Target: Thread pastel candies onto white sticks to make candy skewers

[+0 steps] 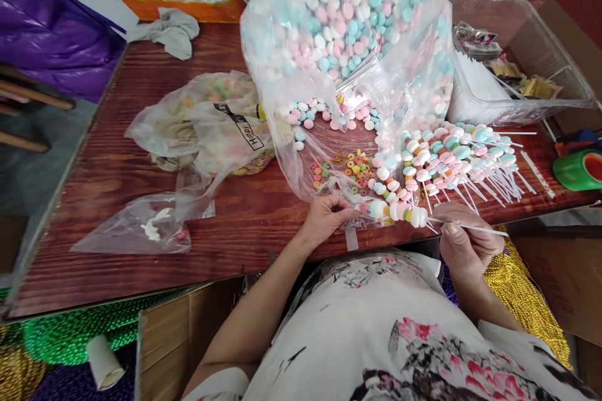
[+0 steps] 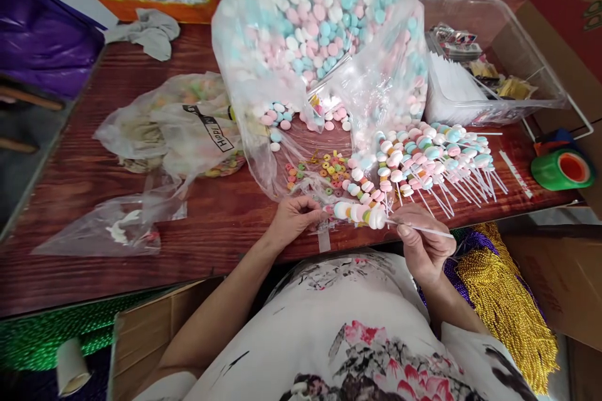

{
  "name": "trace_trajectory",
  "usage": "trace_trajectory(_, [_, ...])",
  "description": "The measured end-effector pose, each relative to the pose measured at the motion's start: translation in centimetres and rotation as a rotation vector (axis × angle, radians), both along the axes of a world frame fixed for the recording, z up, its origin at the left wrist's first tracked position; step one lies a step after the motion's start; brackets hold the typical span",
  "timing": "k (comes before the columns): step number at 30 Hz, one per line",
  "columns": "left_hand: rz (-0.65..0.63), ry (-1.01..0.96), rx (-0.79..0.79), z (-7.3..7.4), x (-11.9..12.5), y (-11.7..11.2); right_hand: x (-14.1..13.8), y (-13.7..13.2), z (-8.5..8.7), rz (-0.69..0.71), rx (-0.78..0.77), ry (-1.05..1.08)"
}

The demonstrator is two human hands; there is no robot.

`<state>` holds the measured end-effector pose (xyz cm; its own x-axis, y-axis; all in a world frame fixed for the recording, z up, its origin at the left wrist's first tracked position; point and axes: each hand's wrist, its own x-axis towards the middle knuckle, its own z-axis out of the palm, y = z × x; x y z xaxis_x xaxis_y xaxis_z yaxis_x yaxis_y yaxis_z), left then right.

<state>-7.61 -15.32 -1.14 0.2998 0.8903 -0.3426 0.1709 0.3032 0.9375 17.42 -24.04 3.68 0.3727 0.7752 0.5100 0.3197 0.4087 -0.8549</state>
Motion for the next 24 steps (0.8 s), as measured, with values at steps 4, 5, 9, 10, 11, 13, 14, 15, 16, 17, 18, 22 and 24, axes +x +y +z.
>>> trace_trajectory(4, [-0.076, 0.121, 0.335, 0.3, 0.0, -0.1, 0.4, 0.3, 0.4, 0.100, -0.040, -0.064])
trace_trajectory(5, [-0.108, 0.162, 0.466, 0.4, 0.0, -0.2, 0.5, 0.5, 0.7, 0.142, -0.056, -0.074])
trace_trajectory(9, [-0.259, 0.224, 0.790, 0.5, -0.1, -0.6, 1.0, 1.7, 1.0, 0.341, -0.141, -0.015])
trace_trajectory(10, [-0.283, 0.214, 0.811, 0.5, -0.1, -0.7, 1.1, 2.0, 0.9, 0.346, -0.152, 0.031])
trace_trajectory(11, [-0.293, 0.199, 0.818, 0.5, -0.2, -0.8, 1.2, 2.2, 0.7, 0.331, -0.158, 0.072])
trace_trajectory(13, [-0.296, 0.164, 0.819, 0.4, -0.5, -0.8, 1.2, 2.4, 0.2, 0.285, -0.169, 0.104])
trace_trajectory(14, [-0.300, 0.159, 0.823, 0.4, -0.6, -0.8, 1.1, 2.5, 0.0, 0.282, -0.174, 0.096])
trace_trajectory(15, [-0.310, 0.167, 0.837, 0.4, -0.7, -0.8, 0.9, 2.5, -0.2, 0.298, -0.179, 0.090])
trace_trajectory(16, [-0.325, 0.187, 0.862, 0.3, -0.9, -0.8, 0.8, 2.5, -0.3, 0.324, -0.182, 0.100])
trace_trajectory(17, [-0.344, 0.215, 0.896, 0.3, -1.0, -0.8, 0.6, 2.5, -0.4, 0.349, -0.183, 0.133])
trace_trajectory(18, [-0.362, 0.245, 0.937, 0.4, -1.1, -0.8, 0.5, 2.6, -0.4, 0.361, -0.179, 0.179])
trace_trajectory(22, [-0.416, 0.288, 1.074, 0.7, -1.4, -0.8, 0.3, 2.7, -0.2, 0.391, -0.178, 0.210])
trace_trajectory(24, [-0.433, 0.275, 1.078, 0.8, -1.4, -0.9, 0.3, 2.8, -0.2, 0.457, -0.202, 0.144])
